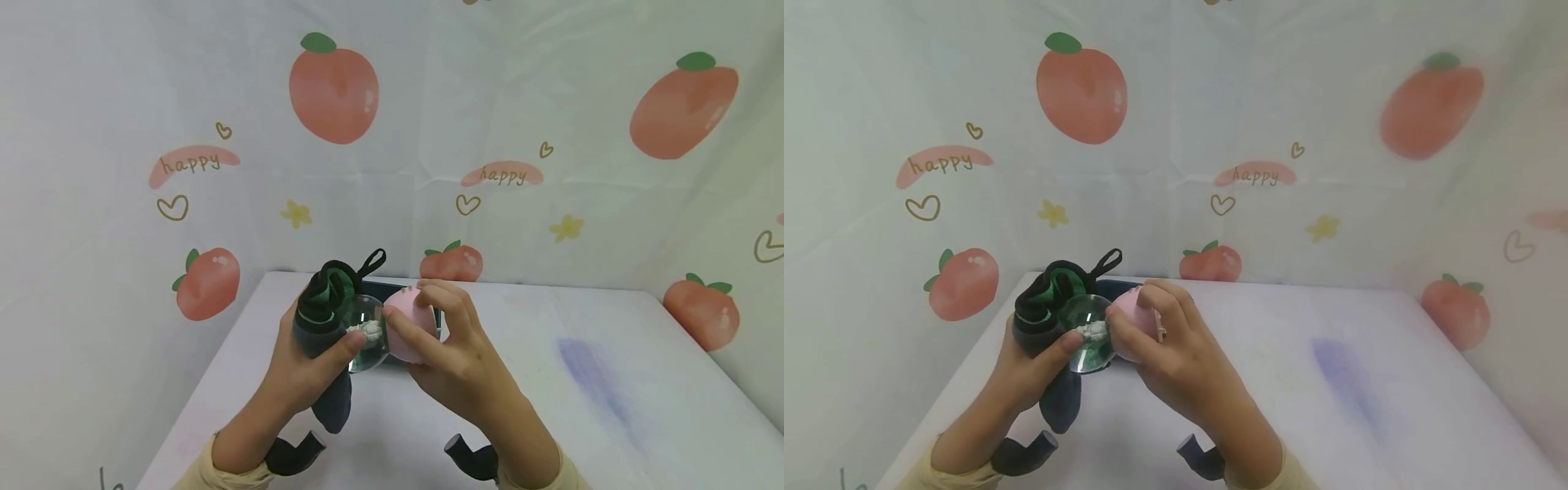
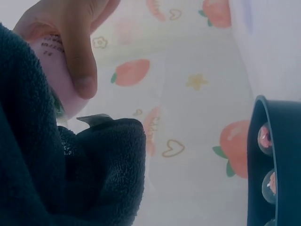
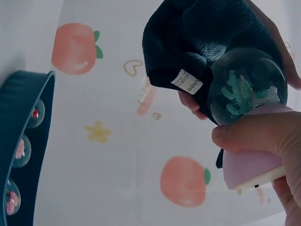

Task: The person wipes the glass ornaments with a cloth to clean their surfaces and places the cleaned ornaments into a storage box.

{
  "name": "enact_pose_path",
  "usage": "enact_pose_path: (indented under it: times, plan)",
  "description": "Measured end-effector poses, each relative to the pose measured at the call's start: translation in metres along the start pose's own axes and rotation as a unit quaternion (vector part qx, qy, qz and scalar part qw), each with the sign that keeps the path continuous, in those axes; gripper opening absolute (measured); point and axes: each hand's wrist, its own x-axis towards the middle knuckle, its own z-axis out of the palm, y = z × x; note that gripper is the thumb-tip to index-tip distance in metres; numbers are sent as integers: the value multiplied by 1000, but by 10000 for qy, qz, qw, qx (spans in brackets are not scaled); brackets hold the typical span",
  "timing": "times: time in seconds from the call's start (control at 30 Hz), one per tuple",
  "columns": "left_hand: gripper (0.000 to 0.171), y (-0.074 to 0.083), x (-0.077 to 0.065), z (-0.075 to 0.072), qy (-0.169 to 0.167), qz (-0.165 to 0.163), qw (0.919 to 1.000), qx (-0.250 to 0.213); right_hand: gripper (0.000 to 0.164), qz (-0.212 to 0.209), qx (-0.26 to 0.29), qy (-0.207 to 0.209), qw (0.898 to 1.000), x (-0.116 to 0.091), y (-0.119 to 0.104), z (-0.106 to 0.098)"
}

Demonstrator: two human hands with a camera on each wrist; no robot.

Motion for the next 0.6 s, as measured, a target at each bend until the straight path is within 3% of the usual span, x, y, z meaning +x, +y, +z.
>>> enact_pose_path:
  times: [0.1,0.17,0.27,0.3,0.37,0.5,0.53,0.6]
  plan:
    - [60,1,0,0,27,139,9998,-133,66,254,310,40,9992,0,0,1]
    - [60,1,1,-1,59,347,9992,-200,75,636,563,-12,9964,0,0,2]
    - [64,2,2,-1,218,789,9963,-251,93,1533,1269,-295,9796,-2,2,3]
    - [66,3,2,-1,285,917,9951,-242,98,1851,1637,-448,9680,-3,3,4]
    - [70,4,3,-1,435,1141,9922,-242,104,2385,2570,-721,9337,-7,6,3]
    - [72,6,3,-1,505,1313,9887,-512,81,2975,4340,-946,8451,-11,10,0]
    - [71,7,3,-1,473,1320,9884,-575,74,3051,4585,-937,8294,-12,11,-1]
    - [70,7,3,-1,428,1277,9891,-589,63,3161,4772,-896,8151,-11,12,-3]
